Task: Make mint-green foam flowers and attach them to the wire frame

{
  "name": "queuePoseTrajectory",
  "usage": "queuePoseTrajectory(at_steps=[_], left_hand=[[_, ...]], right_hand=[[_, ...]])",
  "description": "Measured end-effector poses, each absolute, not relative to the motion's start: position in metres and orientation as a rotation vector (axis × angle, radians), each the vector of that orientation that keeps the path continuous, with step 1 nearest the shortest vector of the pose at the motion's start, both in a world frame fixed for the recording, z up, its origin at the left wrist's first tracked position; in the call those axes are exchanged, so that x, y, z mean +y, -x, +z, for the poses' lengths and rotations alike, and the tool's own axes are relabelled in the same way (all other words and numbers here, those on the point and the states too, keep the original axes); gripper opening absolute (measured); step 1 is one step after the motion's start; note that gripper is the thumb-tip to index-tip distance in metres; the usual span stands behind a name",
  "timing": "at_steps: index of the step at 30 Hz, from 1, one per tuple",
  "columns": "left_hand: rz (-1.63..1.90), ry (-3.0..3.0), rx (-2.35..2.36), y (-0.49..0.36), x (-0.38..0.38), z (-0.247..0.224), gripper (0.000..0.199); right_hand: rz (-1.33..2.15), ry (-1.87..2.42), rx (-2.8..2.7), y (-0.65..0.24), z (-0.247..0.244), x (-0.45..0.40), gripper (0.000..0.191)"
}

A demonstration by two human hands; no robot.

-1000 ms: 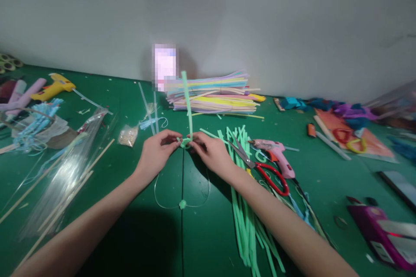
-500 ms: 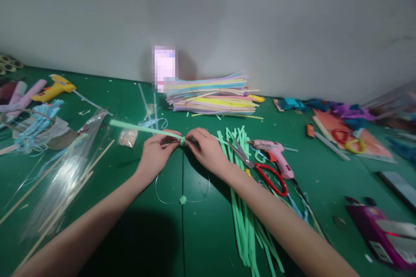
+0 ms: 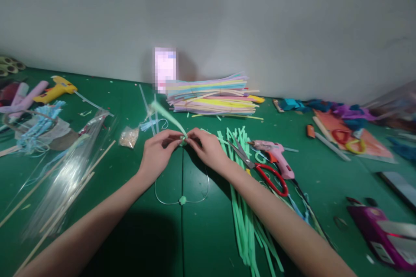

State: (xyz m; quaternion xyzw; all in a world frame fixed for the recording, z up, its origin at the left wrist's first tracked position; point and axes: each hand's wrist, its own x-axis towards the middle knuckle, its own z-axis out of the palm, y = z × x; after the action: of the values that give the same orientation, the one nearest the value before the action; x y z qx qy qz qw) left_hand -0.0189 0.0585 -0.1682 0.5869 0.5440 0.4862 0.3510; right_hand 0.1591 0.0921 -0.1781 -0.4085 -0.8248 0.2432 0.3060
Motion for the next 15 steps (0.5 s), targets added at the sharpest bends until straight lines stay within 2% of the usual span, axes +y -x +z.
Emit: queuePoseTrajectory(at_steps=[3, 8, 15], left_hand=[[1.263, -1.562, 1.412, 0.0158, 0.0558, -0.1675, 0.01], [1.282, -1.579, 1.451, 0.016, 0.0563, -0.1716, 0.029], [1.273, -1.635, 1.505, 0.02, 0.0596, -0.1747, 0.027]], right_hand=[[0.614, 1.11, -2.189, -0.1578, -0.1788, 0.0908, 0.005], [0.563, 1.144, -2.226, -0.1555, -0.1781, 0.0868, 0.008], [0.505, 1.162, -2.255, -0.1551, -0.1799, 0.0849, 0.011]])
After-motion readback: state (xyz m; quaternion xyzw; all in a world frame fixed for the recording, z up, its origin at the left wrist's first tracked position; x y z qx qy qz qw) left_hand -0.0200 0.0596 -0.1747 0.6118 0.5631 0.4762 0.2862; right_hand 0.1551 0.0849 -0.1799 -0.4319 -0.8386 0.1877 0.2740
